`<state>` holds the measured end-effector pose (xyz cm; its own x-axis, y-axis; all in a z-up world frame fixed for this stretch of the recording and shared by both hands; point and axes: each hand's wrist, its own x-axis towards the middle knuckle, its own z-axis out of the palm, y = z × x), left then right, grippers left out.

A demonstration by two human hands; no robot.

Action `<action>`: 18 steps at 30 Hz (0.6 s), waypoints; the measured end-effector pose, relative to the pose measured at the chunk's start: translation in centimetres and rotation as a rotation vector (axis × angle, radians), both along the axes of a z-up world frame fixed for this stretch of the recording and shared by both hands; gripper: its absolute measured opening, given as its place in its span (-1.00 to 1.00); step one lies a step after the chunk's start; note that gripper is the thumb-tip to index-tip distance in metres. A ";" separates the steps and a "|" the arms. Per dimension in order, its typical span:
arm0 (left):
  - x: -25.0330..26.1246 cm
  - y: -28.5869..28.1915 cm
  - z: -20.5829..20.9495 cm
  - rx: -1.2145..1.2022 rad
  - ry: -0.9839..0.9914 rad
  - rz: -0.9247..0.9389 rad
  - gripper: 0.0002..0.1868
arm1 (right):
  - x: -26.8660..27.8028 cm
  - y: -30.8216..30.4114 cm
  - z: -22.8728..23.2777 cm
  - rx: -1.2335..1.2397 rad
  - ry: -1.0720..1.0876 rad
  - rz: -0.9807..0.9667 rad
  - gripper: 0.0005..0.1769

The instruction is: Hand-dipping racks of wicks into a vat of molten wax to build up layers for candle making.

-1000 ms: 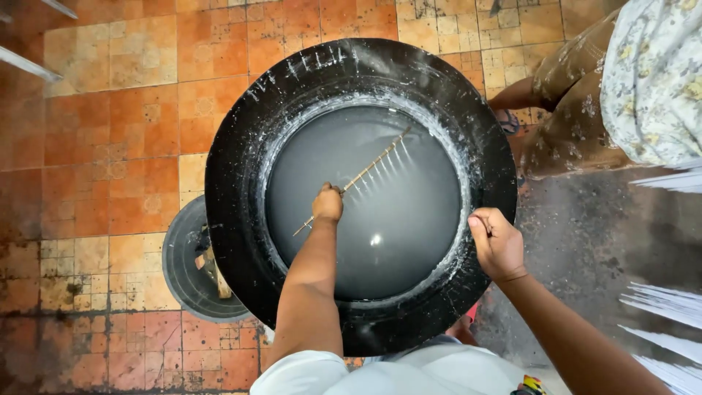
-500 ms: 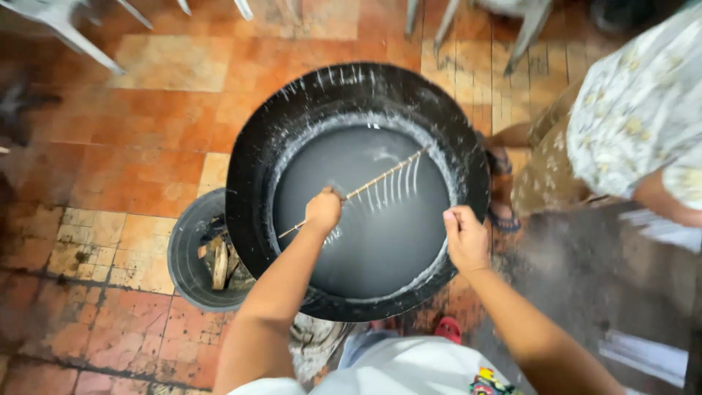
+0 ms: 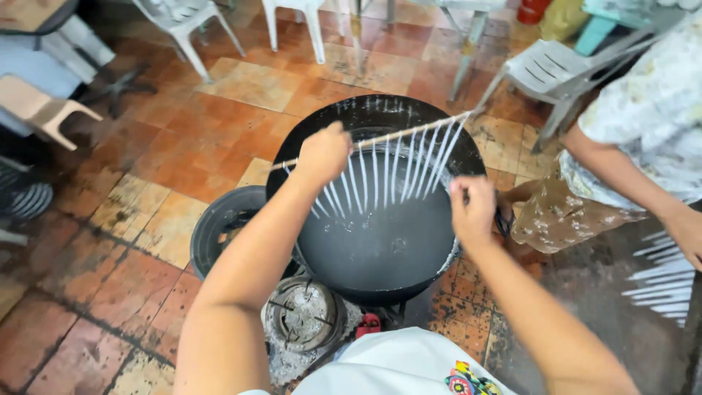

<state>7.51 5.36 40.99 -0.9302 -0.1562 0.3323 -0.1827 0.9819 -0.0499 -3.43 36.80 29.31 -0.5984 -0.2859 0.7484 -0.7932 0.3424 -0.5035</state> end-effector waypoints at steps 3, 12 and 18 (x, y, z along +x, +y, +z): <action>-0.4 -1.2 2.5 0.046 -0.004 -0.024 -0.82 | -3.5 -1.2 6.4 0.024 0.306 0.071 -0.87; 4.7 5.0 18.4 0.229 -0.253 0.140 -0.75 | -1.5 -3.5 24.1 0.390 0.280 0.191 -0.84; 6.7 5.0 21.0 0.172 -0.163 0.030 -0.83 | 0.8 -5.1 29.0 0.525 0.199 0.264 -0.74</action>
